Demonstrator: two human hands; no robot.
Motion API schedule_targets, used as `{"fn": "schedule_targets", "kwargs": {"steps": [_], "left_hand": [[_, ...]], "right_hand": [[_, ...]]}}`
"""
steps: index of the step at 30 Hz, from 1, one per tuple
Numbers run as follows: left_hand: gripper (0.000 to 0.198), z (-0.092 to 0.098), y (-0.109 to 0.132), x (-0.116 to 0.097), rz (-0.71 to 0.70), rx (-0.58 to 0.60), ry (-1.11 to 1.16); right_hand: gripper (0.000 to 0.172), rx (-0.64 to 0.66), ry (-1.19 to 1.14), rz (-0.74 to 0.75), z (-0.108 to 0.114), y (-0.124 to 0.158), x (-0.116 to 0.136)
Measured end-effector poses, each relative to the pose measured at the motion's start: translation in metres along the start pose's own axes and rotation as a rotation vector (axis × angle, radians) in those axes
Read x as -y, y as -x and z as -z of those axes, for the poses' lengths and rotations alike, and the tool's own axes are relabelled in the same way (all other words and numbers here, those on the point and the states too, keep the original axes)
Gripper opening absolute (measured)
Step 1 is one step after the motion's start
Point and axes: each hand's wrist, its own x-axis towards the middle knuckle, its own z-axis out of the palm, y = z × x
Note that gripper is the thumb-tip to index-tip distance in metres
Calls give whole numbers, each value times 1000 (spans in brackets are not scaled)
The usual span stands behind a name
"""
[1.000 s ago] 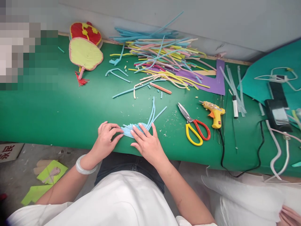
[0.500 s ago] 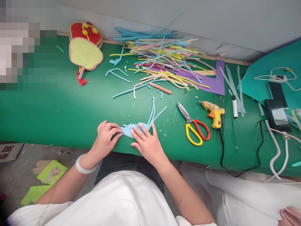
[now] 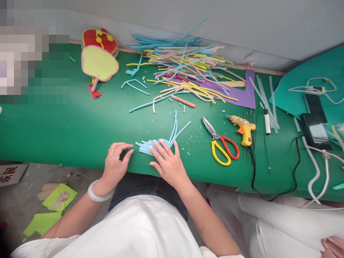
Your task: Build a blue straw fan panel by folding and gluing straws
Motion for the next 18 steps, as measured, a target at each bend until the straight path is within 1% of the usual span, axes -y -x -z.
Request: {"fn": "schedule_targets", "kwargs": {"steps": [3,6,8,10,13,18], "left_hand": [[12,0,2,-3,0,26,54],[9,1,4,-6,-13,19,101],[8,1,5,-8,-27,14,116],[7,2,6,-10,-45,16,123],[6,2,7,-11,-76,19,144],[4,1,8,-14,-145,11,159]], "right_hand": [[51,-144,1,-28,2,6,2],[54,-315,-12,-70,4,15,3],[55,-385,-16,-115,6,22,2],[55,-413,-12,-162,5,30,0],[53,-421,-5,-215,3,40,-4],[48,-417,-4,-248,-2,51,-8]]}}
